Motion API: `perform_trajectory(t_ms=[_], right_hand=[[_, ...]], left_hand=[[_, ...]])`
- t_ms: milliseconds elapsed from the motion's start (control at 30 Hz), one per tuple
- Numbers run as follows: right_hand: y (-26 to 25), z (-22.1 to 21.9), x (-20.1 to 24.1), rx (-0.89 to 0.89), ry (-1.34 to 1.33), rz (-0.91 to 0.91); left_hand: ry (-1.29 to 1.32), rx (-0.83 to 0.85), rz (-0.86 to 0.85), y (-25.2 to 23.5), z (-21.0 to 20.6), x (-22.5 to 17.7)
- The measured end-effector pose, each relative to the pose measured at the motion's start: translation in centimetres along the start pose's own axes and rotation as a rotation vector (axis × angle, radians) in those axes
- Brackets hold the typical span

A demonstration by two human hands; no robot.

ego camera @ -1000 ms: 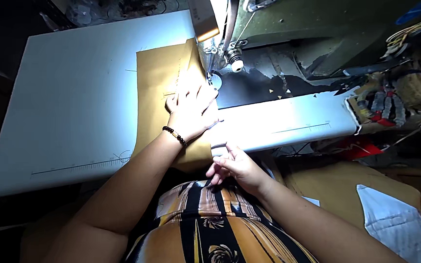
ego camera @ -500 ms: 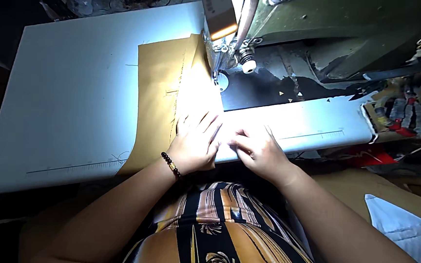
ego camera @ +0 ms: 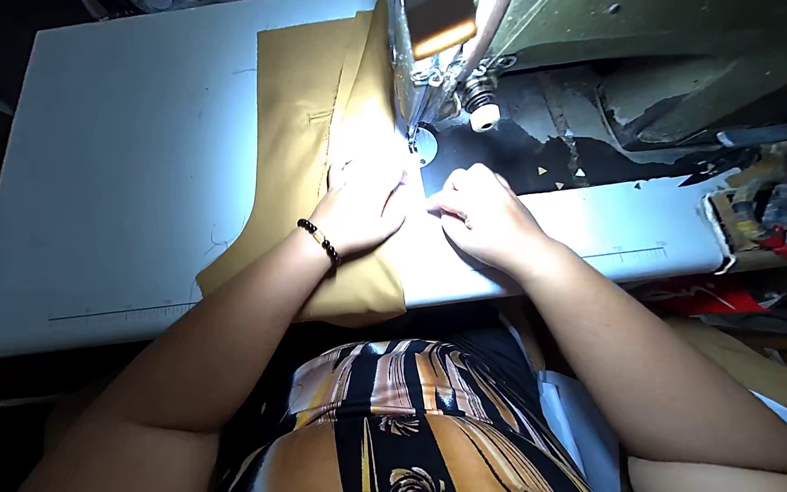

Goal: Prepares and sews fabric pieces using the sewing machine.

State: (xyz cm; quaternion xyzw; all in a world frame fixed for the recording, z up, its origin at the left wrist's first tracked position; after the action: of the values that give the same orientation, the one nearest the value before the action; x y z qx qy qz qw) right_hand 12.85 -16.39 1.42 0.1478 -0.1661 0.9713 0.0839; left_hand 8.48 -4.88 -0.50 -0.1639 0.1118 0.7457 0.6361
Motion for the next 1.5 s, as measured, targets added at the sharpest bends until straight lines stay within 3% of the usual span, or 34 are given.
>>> perform_trajectory(t_ms=[233,400,500,600,633,700,767,833,900,933,1000,1067,1133,1167,1233,1300,1333,1433,1467,1500], right_hand=[[-3.1,-0.2,-3.3,0.050,0.109,-0.096],[-1.6,0.5,-3.5,0.055,0.144,-0.180],[0.5,1.8,-2.9,0.006,0.053,-0.155],[3.7,3.2,-0.6,-0.030,-0.238,-0.033],[5.0,2.7,0.6,0.058,-0.414,0.016],[8.1,-1.1,4.1,0.514,-0.686,0.030],[10.7,-6.3,6.6,0.927,-0.638,-0.080],[11.1,-11.0,8.5,1.042,-0.585,-0.127],[9.7,-13.2,10.5,0.985,-0.593,-0.074],[8.0,-12.1,12.1,0.872,-0.608,0.052],[4.4,-5.9,15.7,0.426,-0.732,0.380],[1.8,1.0,16.8,0.061,-0.856,0.526],[-1.0,3.6,16.9,-0.040,-0.780,0.538],[-2.5,3.4,17.1,-0.034,-0.720,0.519],[-5.2,1.6,17.6,0.100,-0.642,0.458],[-6.7,0.1,17.0,0.056,-0.637,0.451],[-6.4,-0.7,16.0,0.032,-0.617,0.433],[-2.8,-3.8,11.4,0.054,-0.491,0.271],[-1.5,-4.9,10.0,0.116,-0.454,0.191],[-0.8,-5.5,9.4,0.154,-0.398,0.134]], left_hand=[[-0.084,-0.006,0.037,-5.6,2.0,2.0],[-0.166,-0.011,0.075,-8.0,2.1,3.4],[-0.180,-0.013,0.065,-7.9,1.9,3.4],[-0.203,-0.004,0.038,-7.8,1.7,3.2],[-0.203,-0.005,0.032,-7.8,1.7,3.1],[-0.149,-0.059,0.041,-7.8,2.4,3.1],[-0.074,-0.210,0.176,-7.6,4.7,4.3],[-0.083,-0.279,0.454,-6.6,6.1,7.1],[-0.196,-0.042,0.683,-4.1,5.0,8.8],[-0.273,0.088,0.724,-2.0,5.1,8.3],[-0.314,0.162,0.568,3.6,6.4,5.9],[0.006,0.096,0.297,10.2,7.7,3.9],[0.631,0.140,0.146,15.1,7.0,3.3],[0.952,0.150,0.166,16.7,6.2,3.3],[1.168,0.044,0.307,18.7,5.6,4.8],[1.156,-0.097,0.337,20.2,9.0,8.7],[1.126,-0.213,0.377,22.0,11.7,12.6],[0.803,-0.789,0.852,32.8,18.8,26.9],[0.594,-0.899,1.052,35.5,20.0,29.1],[0.406,-0.902,1.177,36.4,20.9,29.0]])
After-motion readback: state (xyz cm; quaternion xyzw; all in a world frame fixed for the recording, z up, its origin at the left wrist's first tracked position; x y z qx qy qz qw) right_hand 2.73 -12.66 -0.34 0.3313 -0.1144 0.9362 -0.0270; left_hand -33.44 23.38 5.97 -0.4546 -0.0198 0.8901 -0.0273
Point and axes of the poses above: each hand's wrist, its own y-axis away from the middle knuckle, its own z-axis out of the back of the hand, x = y × z, the point moved 10 cm from there along -y, towards the middle knuckle, and after that the axes turned 10 degrees about z, right-handed, at the moved point
